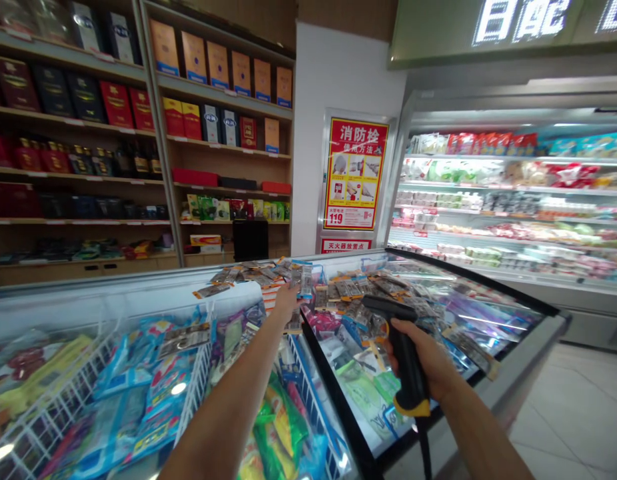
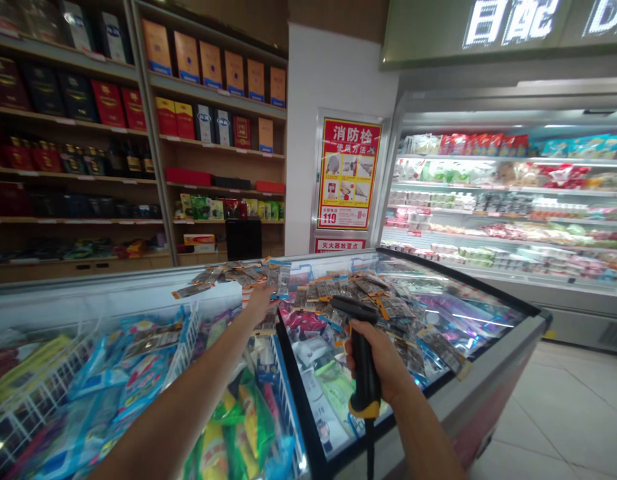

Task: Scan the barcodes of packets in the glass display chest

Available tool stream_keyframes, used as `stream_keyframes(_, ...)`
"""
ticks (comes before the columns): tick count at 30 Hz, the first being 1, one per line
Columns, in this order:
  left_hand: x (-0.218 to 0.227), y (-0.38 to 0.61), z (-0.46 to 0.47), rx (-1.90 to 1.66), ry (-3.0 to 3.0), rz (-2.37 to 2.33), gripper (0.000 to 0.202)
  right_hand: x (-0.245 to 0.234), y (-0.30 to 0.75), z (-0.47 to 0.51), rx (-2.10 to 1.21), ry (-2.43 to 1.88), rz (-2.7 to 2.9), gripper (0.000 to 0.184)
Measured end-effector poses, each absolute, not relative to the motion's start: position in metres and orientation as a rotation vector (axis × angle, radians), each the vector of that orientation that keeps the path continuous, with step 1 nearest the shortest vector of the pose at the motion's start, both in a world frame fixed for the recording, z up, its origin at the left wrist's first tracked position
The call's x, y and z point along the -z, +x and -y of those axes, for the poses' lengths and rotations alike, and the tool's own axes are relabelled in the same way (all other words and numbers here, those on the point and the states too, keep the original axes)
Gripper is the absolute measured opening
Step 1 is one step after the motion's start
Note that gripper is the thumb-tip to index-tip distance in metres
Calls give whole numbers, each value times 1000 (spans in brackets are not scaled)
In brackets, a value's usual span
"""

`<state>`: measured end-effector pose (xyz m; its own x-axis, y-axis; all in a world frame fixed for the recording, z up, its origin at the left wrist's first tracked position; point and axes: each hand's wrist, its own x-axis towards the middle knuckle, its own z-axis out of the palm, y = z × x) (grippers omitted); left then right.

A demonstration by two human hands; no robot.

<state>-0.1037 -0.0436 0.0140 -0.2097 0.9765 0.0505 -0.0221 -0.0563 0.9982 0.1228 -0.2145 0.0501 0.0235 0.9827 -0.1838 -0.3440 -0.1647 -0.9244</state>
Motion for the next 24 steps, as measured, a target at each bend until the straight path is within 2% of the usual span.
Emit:
stream_keyframes(3,-13,-82,49,-1460,894,-983,10,-53,116,216,-1455,-1111,886,21)
stream_keyframes(6,-9,-68,51,-1417,815,-855,10,-51,114,217,-1441,-1124,938,22)
stream_keyframes(24,4,-70,39,-1371,714,-824,10,-49,118,220,-1424,-1139,903,20)
